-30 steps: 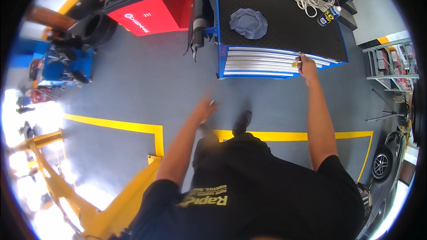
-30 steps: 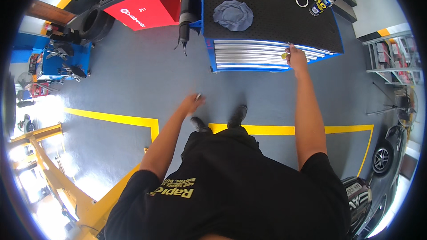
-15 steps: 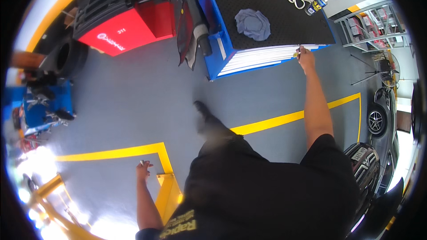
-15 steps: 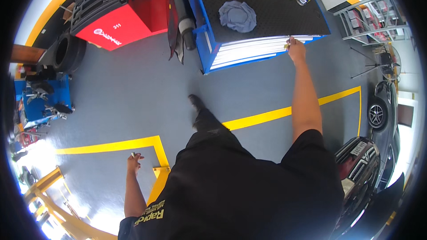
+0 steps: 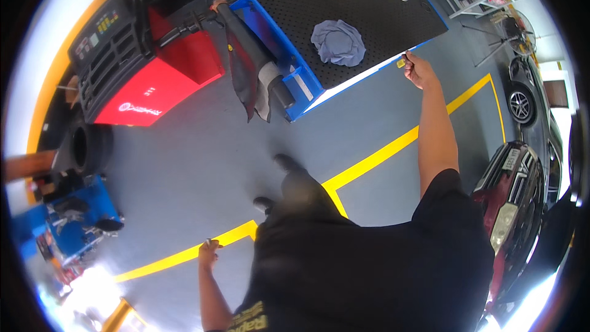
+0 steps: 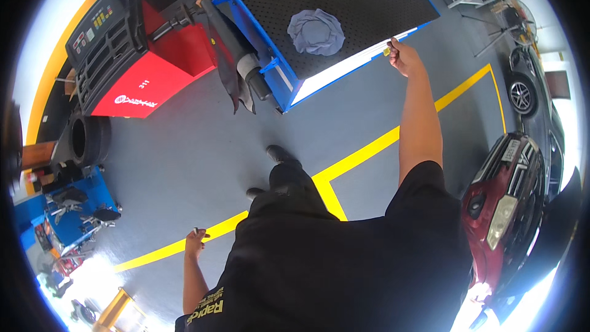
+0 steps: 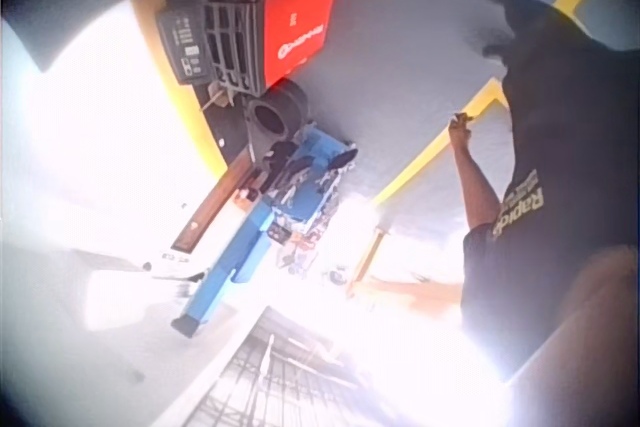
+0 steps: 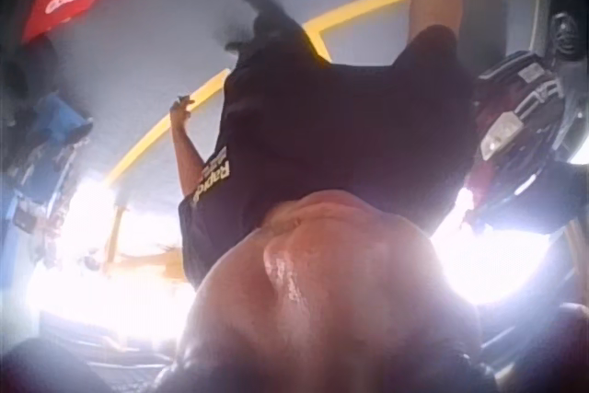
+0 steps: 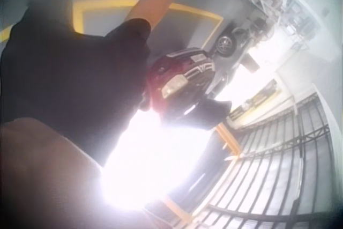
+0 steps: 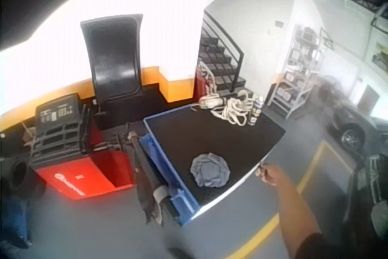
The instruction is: The person retrieves a socket wrench from a tool chest, walks to a car with an open hood, and removes a spark plug from the engine. The person then wipes the spark plug with a cloth and hands it to a coworker.
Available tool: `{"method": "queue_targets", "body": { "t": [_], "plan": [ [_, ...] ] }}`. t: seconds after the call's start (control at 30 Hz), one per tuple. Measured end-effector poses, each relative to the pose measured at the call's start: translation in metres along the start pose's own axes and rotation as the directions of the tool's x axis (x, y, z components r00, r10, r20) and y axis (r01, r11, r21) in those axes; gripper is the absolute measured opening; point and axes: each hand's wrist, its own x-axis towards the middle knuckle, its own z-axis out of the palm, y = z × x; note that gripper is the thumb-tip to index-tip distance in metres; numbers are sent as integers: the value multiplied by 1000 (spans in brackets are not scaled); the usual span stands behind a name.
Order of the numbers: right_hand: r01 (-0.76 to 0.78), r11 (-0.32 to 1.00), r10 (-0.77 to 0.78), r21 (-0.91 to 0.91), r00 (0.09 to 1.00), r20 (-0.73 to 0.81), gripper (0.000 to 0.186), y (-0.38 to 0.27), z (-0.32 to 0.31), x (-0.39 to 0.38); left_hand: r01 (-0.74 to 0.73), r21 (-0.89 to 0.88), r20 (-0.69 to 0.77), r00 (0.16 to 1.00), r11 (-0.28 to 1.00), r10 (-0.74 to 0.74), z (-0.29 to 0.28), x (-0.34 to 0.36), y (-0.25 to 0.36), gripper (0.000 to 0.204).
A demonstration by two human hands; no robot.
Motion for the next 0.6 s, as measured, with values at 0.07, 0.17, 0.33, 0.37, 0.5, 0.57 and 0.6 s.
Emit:
{"method": "queue_targets", "body": {
  "t": [0.07, 0.17, 0.33, 0.37, 0.5, 0.57, 0.6],
  "plan": [
    [60, 962, -81, -265, 994, -68, 36, 0, -3, 2, -36, -18, 0, 999, 999, 36, -26, 22, -7, 24],
    [161, 717, -307, -679, 946, -100, 43, -1, -10, 2, -51, -4, -51, 997, 999, 51, -41, 21, 34, 23],
    [284, 548, -560, -787, 823, -93, 36, 17, -11, 5, -27, 13, -79, 996, 1000, 28, -35, 20, 35, 24],
    [311, 573, -580, -758, 807, -108, 33, 22, -16, 9, -38, -17, -43, 998, 999, 37, -29, 20, 37, 23],
    [285, 181, -853, -941, 523, -6, 23, 35, -15, 6, -38, 17, -22, 999, 999, 38, 18, -8, 62, 22],
    [337, 98, -893, -936, 445, 67, 22, 34, -19, 11, -29, 40, 27, 999, 999, 27, 40, -19, 73, 19],
    [331, 86, -892, -940, 445, 75, 23, 33, -19, 11, -22, 56, 50, 999, 998, 19, 48, -21, 75, 18]
  ]
}}
